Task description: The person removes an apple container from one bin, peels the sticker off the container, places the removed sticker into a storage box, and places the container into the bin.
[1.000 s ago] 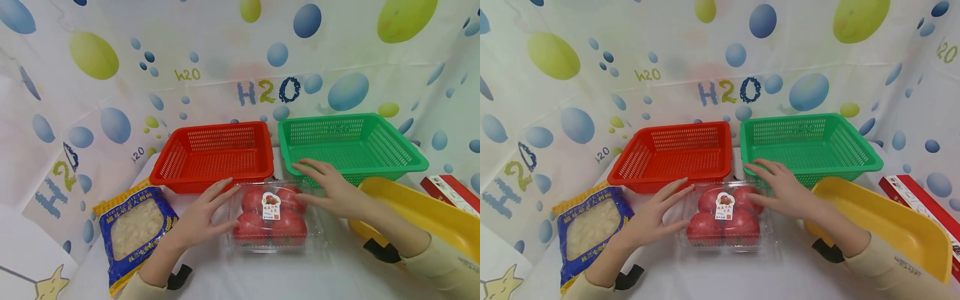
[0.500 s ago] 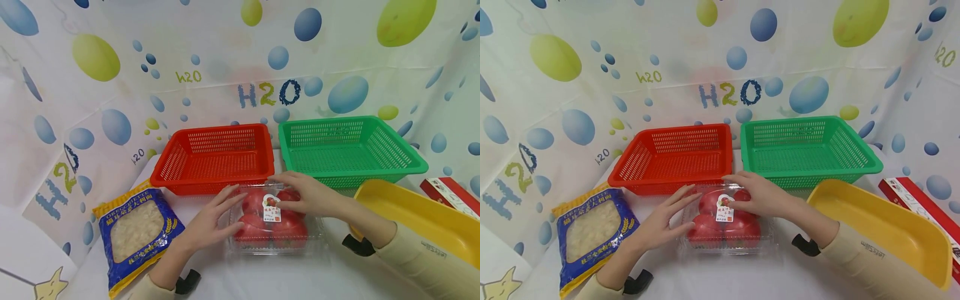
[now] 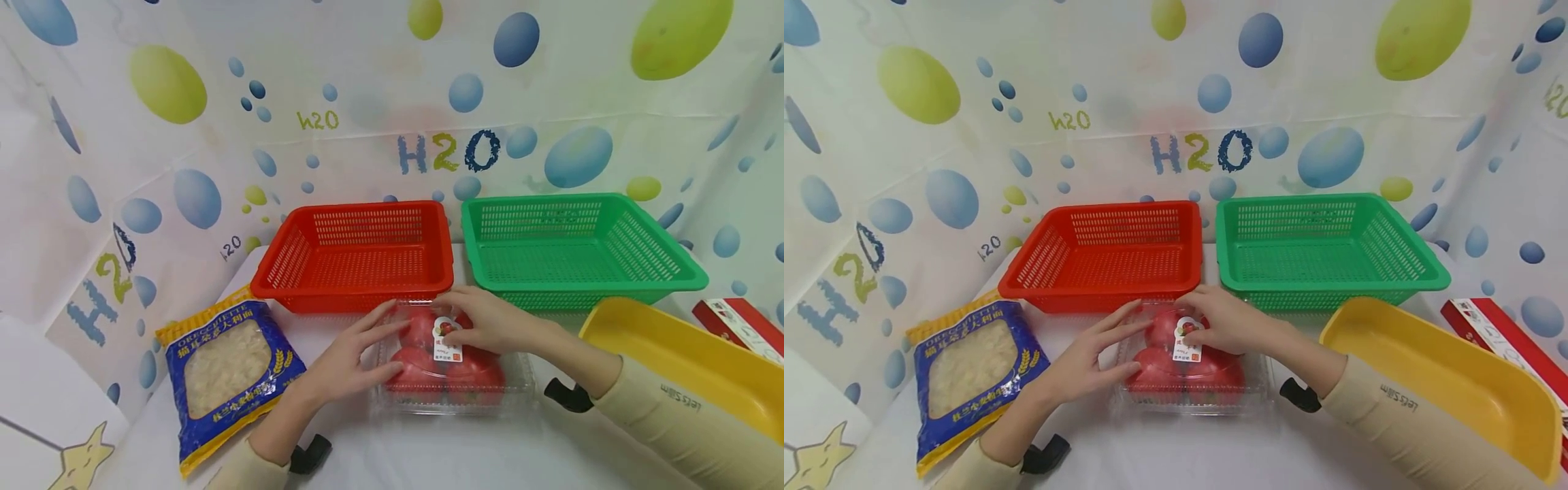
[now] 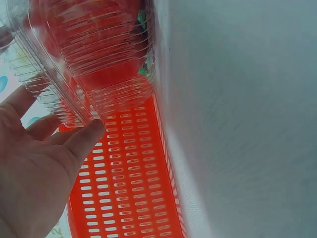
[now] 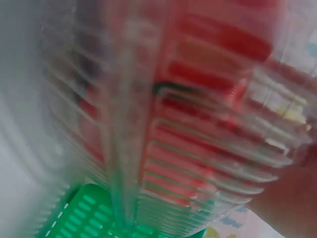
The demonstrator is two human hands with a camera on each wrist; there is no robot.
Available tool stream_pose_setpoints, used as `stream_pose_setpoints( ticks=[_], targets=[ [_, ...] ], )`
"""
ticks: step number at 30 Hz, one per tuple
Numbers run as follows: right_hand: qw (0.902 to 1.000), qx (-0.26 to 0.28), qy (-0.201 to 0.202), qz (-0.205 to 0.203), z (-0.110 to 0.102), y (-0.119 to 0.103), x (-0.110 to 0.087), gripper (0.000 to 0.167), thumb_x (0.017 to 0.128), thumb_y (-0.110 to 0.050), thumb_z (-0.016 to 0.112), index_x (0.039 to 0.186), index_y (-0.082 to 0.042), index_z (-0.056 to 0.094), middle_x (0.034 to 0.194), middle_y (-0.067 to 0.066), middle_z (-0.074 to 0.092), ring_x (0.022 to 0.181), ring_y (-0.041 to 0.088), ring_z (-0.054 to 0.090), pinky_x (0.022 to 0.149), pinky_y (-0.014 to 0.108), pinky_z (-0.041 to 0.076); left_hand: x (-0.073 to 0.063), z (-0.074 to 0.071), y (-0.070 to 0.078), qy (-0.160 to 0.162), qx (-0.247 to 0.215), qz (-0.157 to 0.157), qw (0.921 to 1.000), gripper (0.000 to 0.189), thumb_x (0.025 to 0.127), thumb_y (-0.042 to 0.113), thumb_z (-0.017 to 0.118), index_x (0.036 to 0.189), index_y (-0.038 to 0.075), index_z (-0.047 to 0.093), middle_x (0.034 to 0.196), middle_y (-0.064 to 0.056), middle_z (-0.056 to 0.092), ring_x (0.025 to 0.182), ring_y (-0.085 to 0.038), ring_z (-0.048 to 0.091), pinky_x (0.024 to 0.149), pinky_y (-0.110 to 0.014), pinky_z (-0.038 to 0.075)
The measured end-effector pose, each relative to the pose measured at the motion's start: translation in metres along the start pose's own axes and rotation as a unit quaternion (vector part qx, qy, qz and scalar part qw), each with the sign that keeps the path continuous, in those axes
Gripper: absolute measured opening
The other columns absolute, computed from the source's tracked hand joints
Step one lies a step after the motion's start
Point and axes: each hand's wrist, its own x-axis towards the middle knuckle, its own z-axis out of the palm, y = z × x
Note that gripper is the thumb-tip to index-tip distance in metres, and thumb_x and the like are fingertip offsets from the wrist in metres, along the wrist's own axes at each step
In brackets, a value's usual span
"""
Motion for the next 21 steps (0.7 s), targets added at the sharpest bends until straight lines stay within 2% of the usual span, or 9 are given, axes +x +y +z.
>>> stream_pose_setpoints(
  ticks=[7, 15, 18, 21],
  targets=[
    [0.9996, -0.010, -0.022, 0.016, 0.001, -0.003, 0.002, 0.043, 0.089, -0.020, 0.079, 0.127, -0.006, 0.064, 0.114, 0.004, 0.064, 0.103, 0.022, 0.057, 0.085, 0.037, 0.057, -0.001, 0.001, 0.002, -0.002, -0.006, -0.010, 0.9999, 0.062, 0.089, 0.044, 0.072, 0.148, 0.031, 0.054, 0.165, 0.007, 0.026, 0.147, -0.026, 0.030, 0.104, -0.059, 0.043],
    [0.9998, -0.018, -0.007, -0.006, -0.001, -0.004, 0.002, 0.015, 0.092, -0.014, 0.075, 0.103, -0.015, 0.065, 0.093, -0.006, 0.060, 0.087, 0.015, 0.056, 0.080, 0.031, 0.056, -0.001, 0.001, 0.002, -0.007, -0.009, -0.019, 0.9998, 0.062, 0.090, 0.045, 0.071, 0.148, 0.031, 0.055, 0.165, 0.003, 0.026, 0.148, -0.024, 0.029, 0.105, -0.059, 0.042],
    [0.9999, 0.001, -0.003, -0.011, -0.004, -0.005, 0.001, 0.014, 0.093, -0.012, 0.075, 0.102, -0.015, 0.065, 0.090, -0.008, 0.063, 0.084, 0.014, 0.059, 0.078, 0.029, 0.056, 0.000, 0.001, 0.002, -0.006, -0.011, -0.021, 0.9997, 0.061, 0.090, 0.045, 0.071, 0.147, 0.031, 0.055, 0.165, 0.003, 0.026, 0.148, -0.024, 0.028, 0.105, -0.059, 0.041],
    [0.9992, 0.041, -0.002, 0.001, -0.012, -0.006, -0.003, 0.015, 0.093, -0.012, 0.074, 0.105, -0.012, 0.066, 0.090, -0.007, 0.067, 0.084, 0.014, 0.062, 0.077, 0.029, 0.058, 0.000, 0.001, 0.003, -0.005, -0.012, -0.021, 0.9997, 0.061, 0.090, 0.045, 0.071, 0.147, 0.031, 0.055, 0.165, 0.004, 0.025, 0.149, -0.025, 0.028, 0.105, -0.060, 0.041]
  ],
)
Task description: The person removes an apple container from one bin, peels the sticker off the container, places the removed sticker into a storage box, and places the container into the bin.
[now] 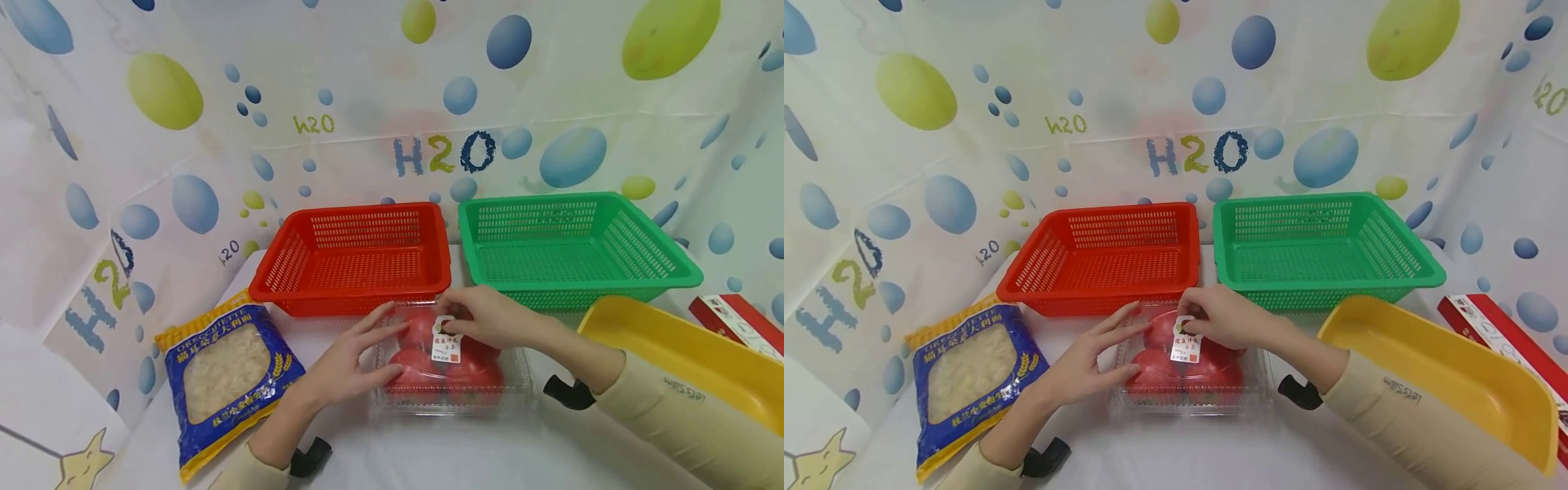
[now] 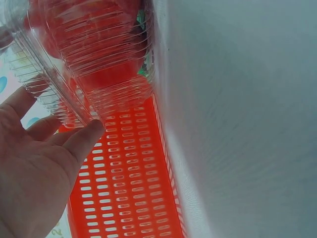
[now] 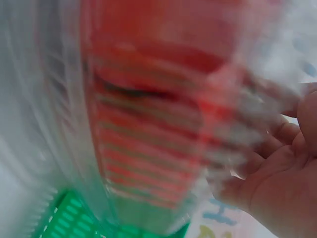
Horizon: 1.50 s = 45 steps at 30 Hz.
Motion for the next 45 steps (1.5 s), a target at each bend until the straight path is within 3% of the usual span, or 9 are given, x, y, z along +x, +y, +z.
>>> stream_pose_setpoints(
  ticks=[6, 16, 22, 30, 37, 45],
  targets=[
    [0.9980, 0.051, 0.026, 0.026, -0.027, 0.006, -0.014, 0.009, 0.095, -0.010, 0.071, 0.103, -0.008, 0.067, 0.093, -0.001, 0.069, 0.086, 0.018, 0.065, 0.078, 0.031, 0.059, -0.001, -0.001, -0.001, 0.005, 0.006, 0.006, 1.0000, 0.061, 0.090, 0.044, 0.071, 0.147, 0.029, 0.055, 0.165, 0.003, 0.026, 0.148, -0.026, 0.029, 0.106, -0.062, 0.040],
    [0.9937, 0.043, 0.072, 0.075, -0.074, 0.038, -0.066, 0.012, 0.099, -0.013, 0.066, 0.109, -0.006, 0.068, 0.100, 0.002, 0.069, 0.091, 0.018, 0.066, 0.080, 0.028, 0.058, 0.000, -0.001, -0.002, 0.000, -0.003, 0.016, 0.9999, 0.060, 0.091, 0.044, 0.071, 0.147, 0.028, 0.056, 0.165, 0.001, 0.026, 0.148, -0.027, 0.029, 0.106, -0.061, 0.040],
    [0.9909, -0.002, 0.076, 0.111, -0.094, 0.071, -0.108, 0.012, 0.101, -0.010, 0.063, 0.110, -0.005, 0.069, 0.098, -0.002, 0.071, 0.088, 0.012, 0.066, 0.079, 0.020, 0.054, 0.002, -0.002, 0.000, -0.005, 0.001, 0.011, 0.9999, 0.061, 0.091, 0.045, 0.071, 0.147, 0.030, 0.055, 0.166, 0.002, 0.025, 0.148, -0.026, 0.028, 0.105, -0.061, 0.041],
    [0.9884, -0.015, 0.024, 0.149, -0.101, 0.108, -0.142, 0.013, 0.100, -0.009, 0.064, 0.111, -0.004, 0.068, 0.099, -0.004, 0.070, 0.086, 0.008, 0.063, 0.077, 0.021, 0.053, 0.000, -0.001, -0.001, -0.003, 0.000, 0.005, 1.0000, 0.061, 0.091, 0.045, 0.071, 0.147, 0.030, 0.055, 0.165, 0.003, 0.025, 0.149, -0.026, 0.028, 0.105, -0.061, 0.040],
    [0.9909, -0.001, -0.025, 0.132, -0.096, 0.132, -0.151, 0.012, 0.099, -0.009, 0.064, 0.109, -0.004, 0.068, 0.097, -0.003, 0.065, 0.083, 0.010, 0.058, 0.072, 0.023, 0.052, -0.001, -0.001, -0.001, -0.005, -0.001, 0.005, 1.0000, 0.061, 0.091, 0.045, 0.071, 0.148, 0.030, 0.054, 0.166, 0.002, 0.025, 0.149, -0.025, 0.027, 0.106, -0.061, 0.039],
    [0.9896, -0.057, -0.044, 0.125, -0.079, 0.151, -0.154, 0.014, 0.094, -0.002, 0.067, 0.108, -0.003, 0.068, 0.099, -0.005, 0.063, 0.084, 0.006, 0.053, 0.074, 0.022, 0.052, 0.000, -0.001, -0.002, -0.008, -0.001, 0.007, 0.9999, 0.061, 0.091, 0.045, 0.071, 0.148, 0.031, 0.054, 0.166, 0.003, 0.024, 0.149, -0.025, 0.026, 0.106, -0.060, 0.040]
  ],
)
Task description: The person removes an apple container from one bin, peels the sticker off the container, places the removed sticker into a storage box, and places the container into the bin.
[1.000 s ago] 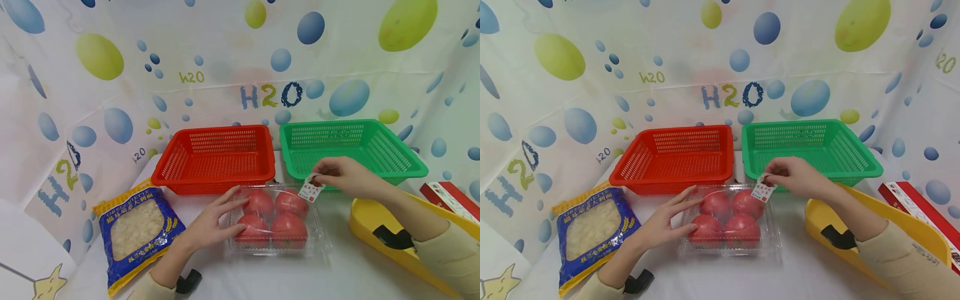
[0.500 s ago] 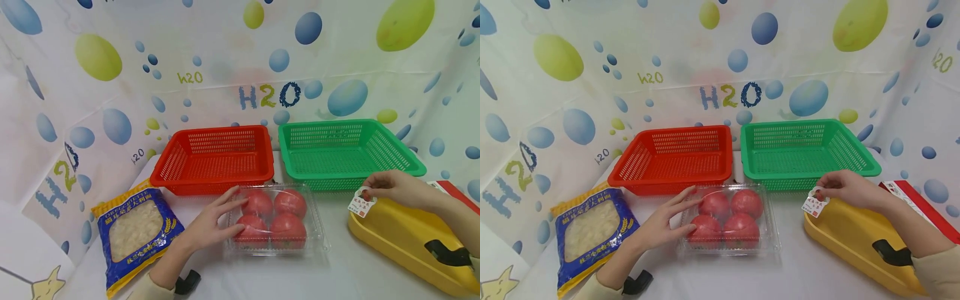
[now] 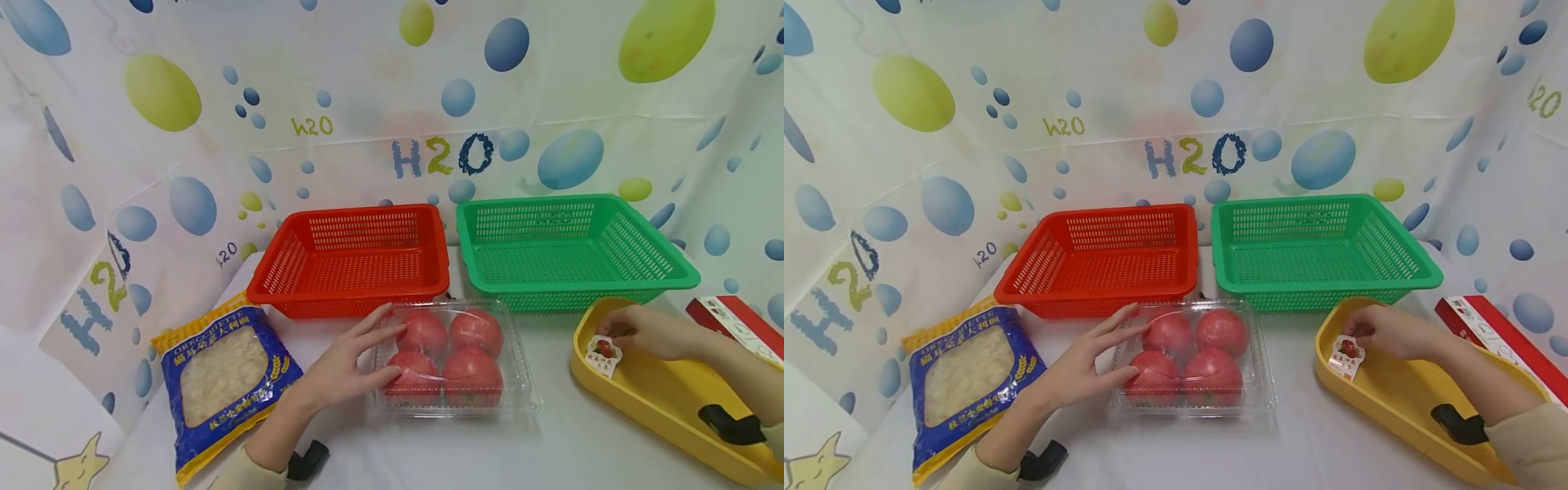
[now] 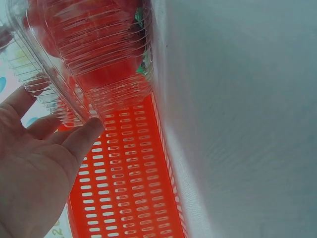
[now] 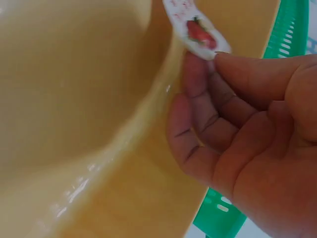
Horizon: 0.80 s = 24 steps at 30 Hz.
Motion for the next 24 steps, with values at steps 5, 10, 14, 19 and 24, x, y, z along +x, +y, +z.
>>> stream_pose_setpoints(
  ticks=[5, 10, 14, 19, 24],
  targets=[
    [0.9997, -0.023, -0.008, 0.003, 0.000, -0.003, -0.001, 0.021, 0.093, -0.003, 0.068, 0.113, 0.004, 0.067, 0.105, 0.002, 0.067, 0.092, 0.017, 0.060, 0.078, 0.025, 0.054, 0.000, 0.000, 0.000, 0.000, -0.001, 0.000, 1.0000, 0.062, 0.091, 0.044, 0.071, 0.148, 0.030, 0.054, 0.165, 0.010, 0.022, 0.149, -0.023, 0.026, 0.107, -0.059, 0.040],
    [0.9978, -0.056, 0.019, 0.031, -0.011, -0.018, -0.005, 0.030, 0.096, -0.007, 0.065, 0.119, 0.013, 0.064, 0.111, 0.014, 0.069, 0.100, 0.033, 0.064, 0.083, 0.042, 0.058, 0.000, -0.001, 0.001, -0.002, 0.001, -0.003, 1.0000, 0.061, 0.091, 0.045, 0.071, 0.148, 0.031, 0.053, 0.166, 0.009, 0.022, 0.149, -0.024, 0.026, 0.107, -0.061, 0.039],
    [0.9934, -0.078, 0.079, 0.030, -0.019, -0.036, -0.006, 0.029, 0.099, -0.011, 0.064, 0.121, 0.008, 0.066, 0.110, 0.013, 0.071, 0.101, 0.034, 0.066, 0.083, 0.051, 0.057, -0.001, -0.002, 0.002, -0.002, 0.004, -0.007, 1.0000, 0.061, 0.092, 0.047, 0.070, 0.149, 0.033, 0.053, 0.166, 0.005, 0.022, 0.149, -0.025, 0.025, 0.107, -0.062, 0.038],
    [0.9894, -0.066, 0.129, 0.016, -0.016, -0.065, -0.001, 0.029, 0.100, -0.014, 0.064, 0.124, 0.003, 0.065, 0.109, 0.005, 0.071, 0.096, 0.024, 0.066, 0.077, 0.031, 0.058, -0.001, -0.002, 0.001, -0.003, 0.002, -0.007, 1.0000, 0.062, 0.092, 0.048, 0.068, 0.150, 0.033, 0.051, 0.167, 0.008, 0.020, 0.150, -0.025, 0.024, 0.106, -0.063, 0.038],
    [0.9874, -0.020, 0.156, -0.015, -0.001, -0.092, 0.007, 0.034, 0.100, -0.015, 0.065, 0.128, 0.004, 0.063, 0.113, 0.007, 0.070, 0.097, 0.024, 0.068, 0.076, 0.024, 0.057, -0.003, -0.002, -0.002, 0.001, -0.020, -0.003, 0.9998, 0.066, 0.093, 0.045, 0.068, 0.154, 0.032, 0.045, 0.167, 0.007, 0.019, 0.151, -0.025, 0.022, 0.106, -0.065, 0.037]
  ],
)
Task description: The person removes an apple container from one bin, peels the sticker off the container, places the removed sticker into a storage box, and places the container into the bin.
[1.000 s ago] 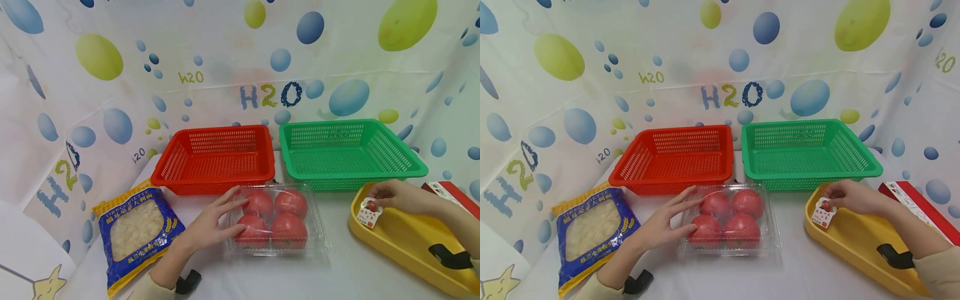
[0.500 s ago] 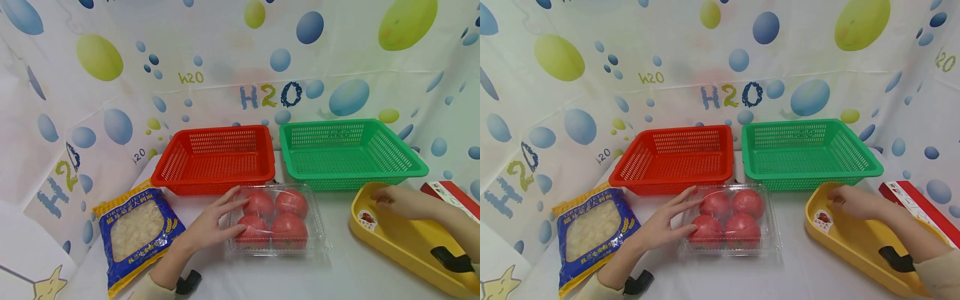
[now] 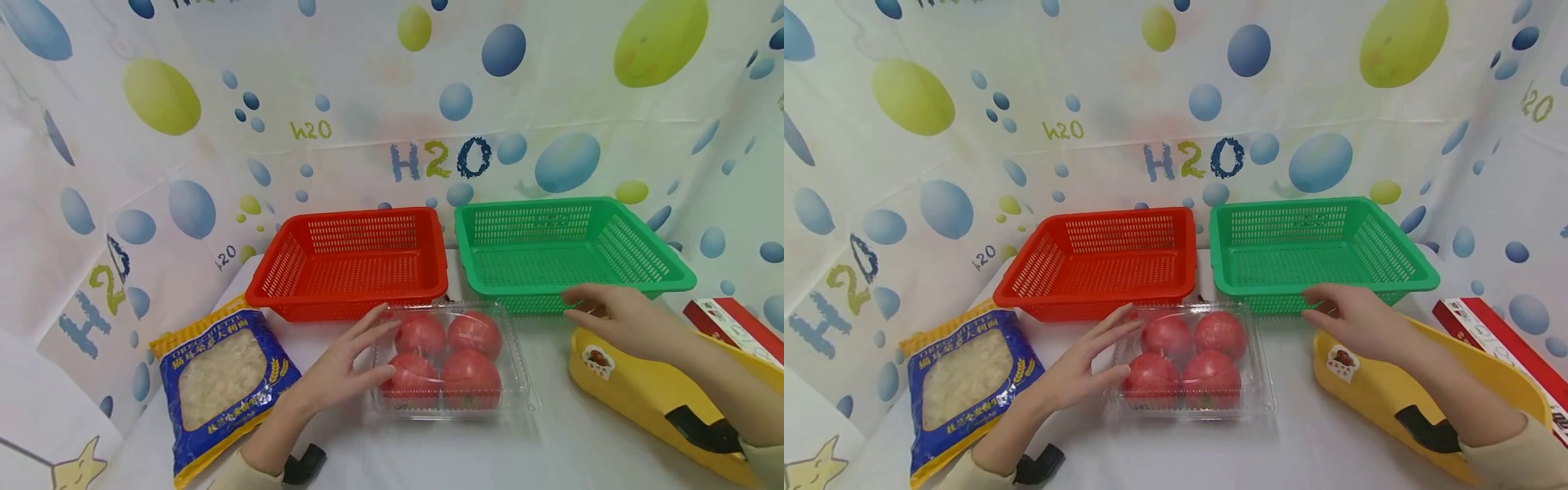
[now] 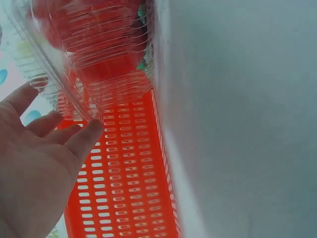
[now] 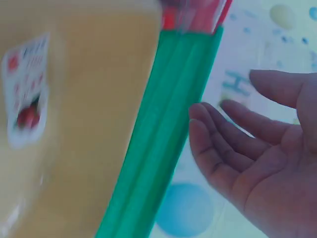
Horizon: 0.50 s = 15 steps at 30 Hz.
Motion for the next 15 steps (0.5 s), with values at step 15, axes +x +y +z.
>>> stream_pose_setpoints(
  ticks=[15],
  targets=[
    [0.9769, 0.206, 0.009, 0.058, 0.080, -0.040, 0.008, 0.081, 0.098, -0.031, 0.069, 0.155, 0.004, 0.024, 0.152, 0.031, 0.035, 0.128, 0.052, 0.047, 0.100, 0.061, 0.046, -0.007, -0.004, -0.026, -0.020, -0.166, 0.013, 0.9858, 0.096, 0.087, 0.034, 0.080, 0.162, 0.017, 0.023, 0.166, -0.006, 0.022, 0.150, -0.032, 0.022, 0.110, -0.051, 0.038]
  ],
)
